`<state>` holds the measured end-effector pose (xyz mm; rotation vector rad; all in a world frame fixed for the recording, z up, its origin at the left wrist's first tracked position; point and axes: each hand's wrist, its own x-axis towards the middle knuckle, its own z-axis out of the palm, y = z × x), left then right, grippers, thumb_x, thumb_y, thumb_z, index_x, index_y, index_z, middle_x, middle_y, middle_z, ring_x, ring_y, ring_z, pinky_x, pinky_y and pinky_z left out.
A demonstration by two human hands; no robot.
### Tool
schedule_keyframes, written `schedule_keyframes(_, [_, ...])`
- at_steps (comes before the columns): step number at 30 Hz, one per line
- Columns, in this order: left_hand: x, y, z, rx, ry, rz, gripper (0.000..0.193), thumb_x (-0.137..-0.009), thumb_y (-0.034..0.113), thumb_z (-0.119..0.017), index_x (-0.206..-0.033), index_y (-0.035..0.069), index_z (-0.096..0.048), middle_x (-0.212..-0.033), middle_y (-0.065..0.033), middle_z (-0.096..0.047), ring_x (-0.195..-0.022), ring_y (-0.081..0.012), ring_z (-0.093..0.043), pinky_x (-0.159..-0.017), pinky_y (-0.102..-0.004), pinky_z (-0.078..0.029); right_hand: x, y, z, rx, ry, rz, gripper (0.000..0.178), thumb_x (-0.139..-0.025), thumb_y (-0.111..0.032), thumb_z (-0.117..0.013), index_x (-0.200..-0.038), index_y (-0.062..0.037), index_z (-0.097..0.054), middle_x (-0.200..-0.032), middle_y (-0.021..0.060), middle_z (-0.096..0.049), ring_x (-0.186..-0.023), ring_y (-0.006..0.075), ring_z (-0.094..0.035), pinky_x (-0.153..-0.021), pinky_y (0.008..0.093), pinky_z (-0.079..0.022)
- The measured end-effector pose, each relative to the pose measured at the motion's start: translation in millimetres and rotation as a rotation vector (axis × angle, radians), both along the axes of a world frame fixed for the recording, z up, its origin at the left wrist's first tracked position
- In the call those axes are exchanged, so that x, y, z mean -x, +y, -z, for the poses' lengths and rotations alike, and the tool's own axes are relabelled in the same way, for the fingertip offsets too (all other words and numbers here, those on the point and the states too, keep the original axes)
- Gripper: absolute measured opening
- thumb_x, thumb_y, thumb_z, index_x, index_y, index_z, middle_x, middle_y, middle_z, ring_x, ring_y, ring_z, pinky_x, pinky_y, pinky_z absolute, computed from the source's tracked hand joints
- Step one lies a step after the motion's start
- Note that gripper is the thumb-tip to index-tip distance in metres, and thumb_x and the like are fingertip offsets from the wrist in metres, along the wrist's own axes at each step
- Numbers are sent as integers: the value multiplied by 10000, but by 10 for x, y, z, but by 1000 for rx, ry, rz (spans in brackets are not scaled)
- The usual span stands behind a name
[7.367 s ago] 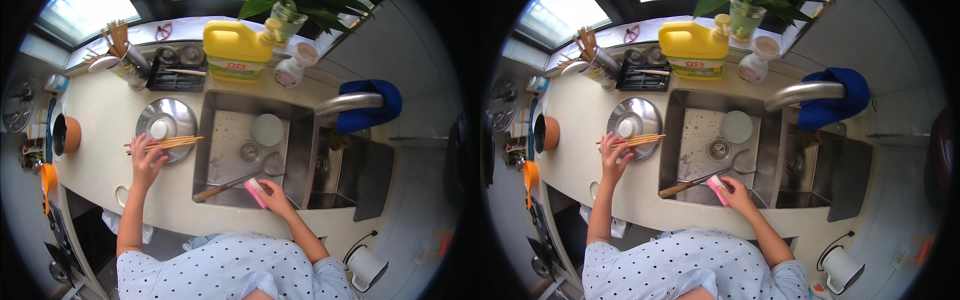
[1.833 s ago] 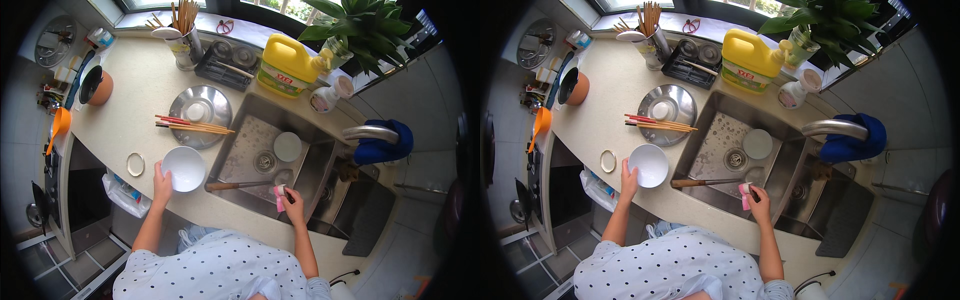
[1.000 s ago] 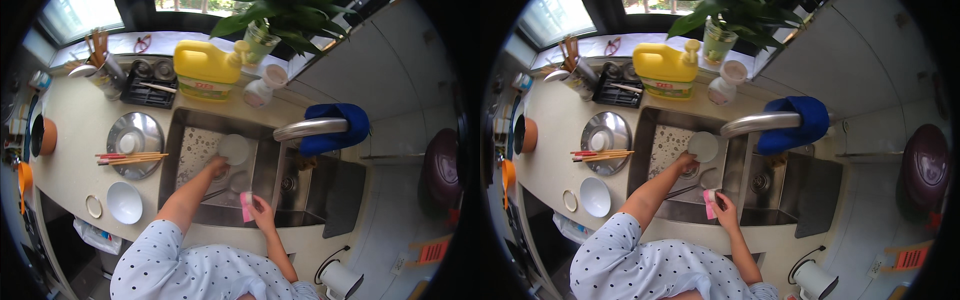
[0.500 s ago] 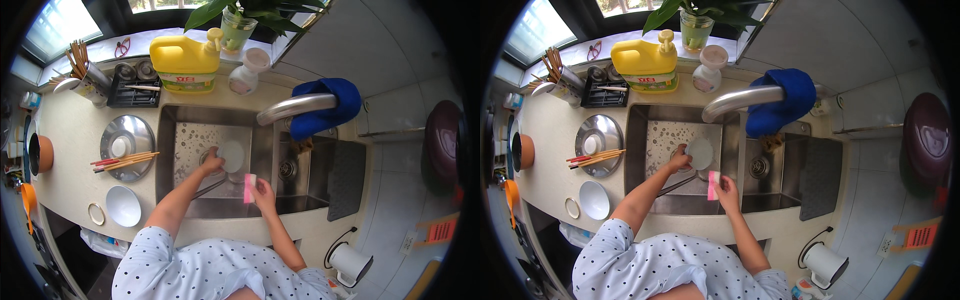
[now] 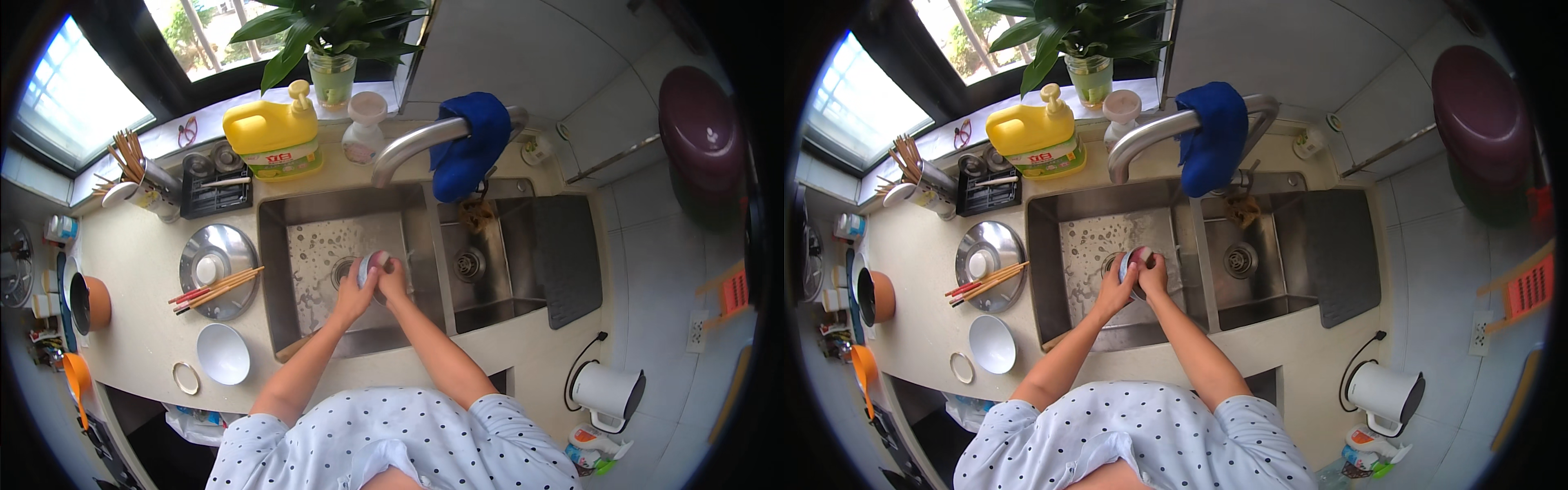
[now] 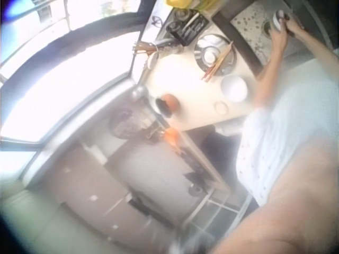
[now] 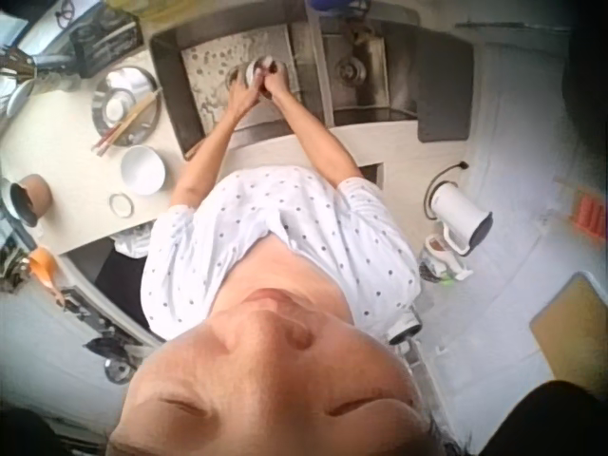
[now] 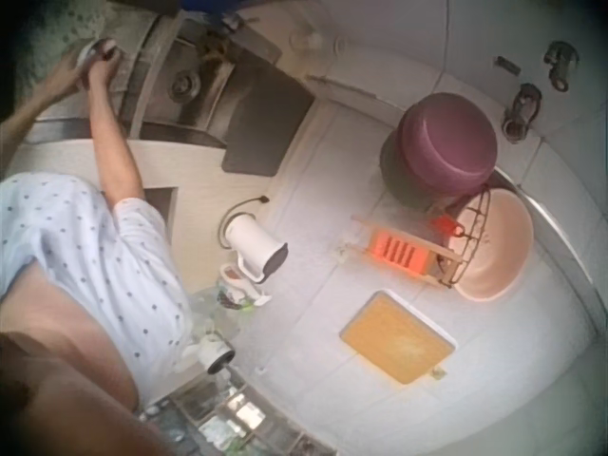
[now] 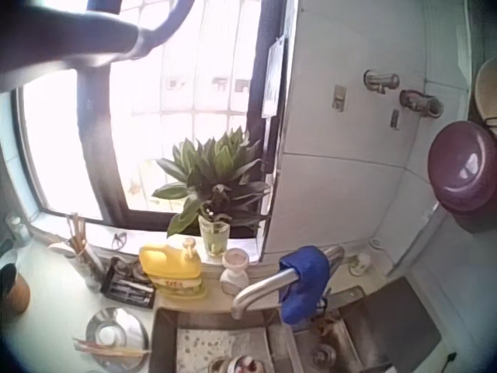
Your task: The person washes a metal pot lid, chopsticks, a small bowl, and a ladle in the kitchen sink using a pink sponge and running water. They scrub each item, rinse them under the tap, and place them aside in the sink area.
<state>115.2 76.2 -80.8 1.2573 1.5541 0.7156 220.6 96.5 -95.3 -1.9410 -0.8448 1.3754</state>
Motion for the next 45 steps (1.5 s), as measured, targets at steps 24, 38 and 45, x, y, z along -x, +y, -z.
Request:
schedule_keyframes(24, [299, 5, 127, 324, -369, -66, 392, -895, 162, -412, -1265, 43, -370, -1165, -164, -491, -1062, -271, -500, -812, -373, -476, -186, -424, -473, -298, 79, -656, 382, -810, -277, -582, -1133, -95, -491, -1036, 126, -592, -845, 232, -610, -730, 328, -471])
schedule_keyframes(38, [238, -447, -109, 968, -1025, -120, 250, -858, 56, -485, -1093, -24, -450, -961, -138, -559, -777, -243, -604, -675, -338, -565, -447, 35, -671, -459, 178, -357, 304, -846, -139, -500, -1131, -43, -543, -1062, 92, -589, -937, 238, -583, -819, 323, -465])
schedule_keyframes(45, [285, -432, -18, 812, -1259, -75, 301, -811, 145, -594, -1077, 44, -495, -883, -75, -572, -708, -200, -586, -562, -288, -521, -90, -298, -455, -39, 1323, -166, 368, -882, -330, -429, -1023, -23, -574, -950, 115, -628, -802, 228, -625, -715, 332, -514])
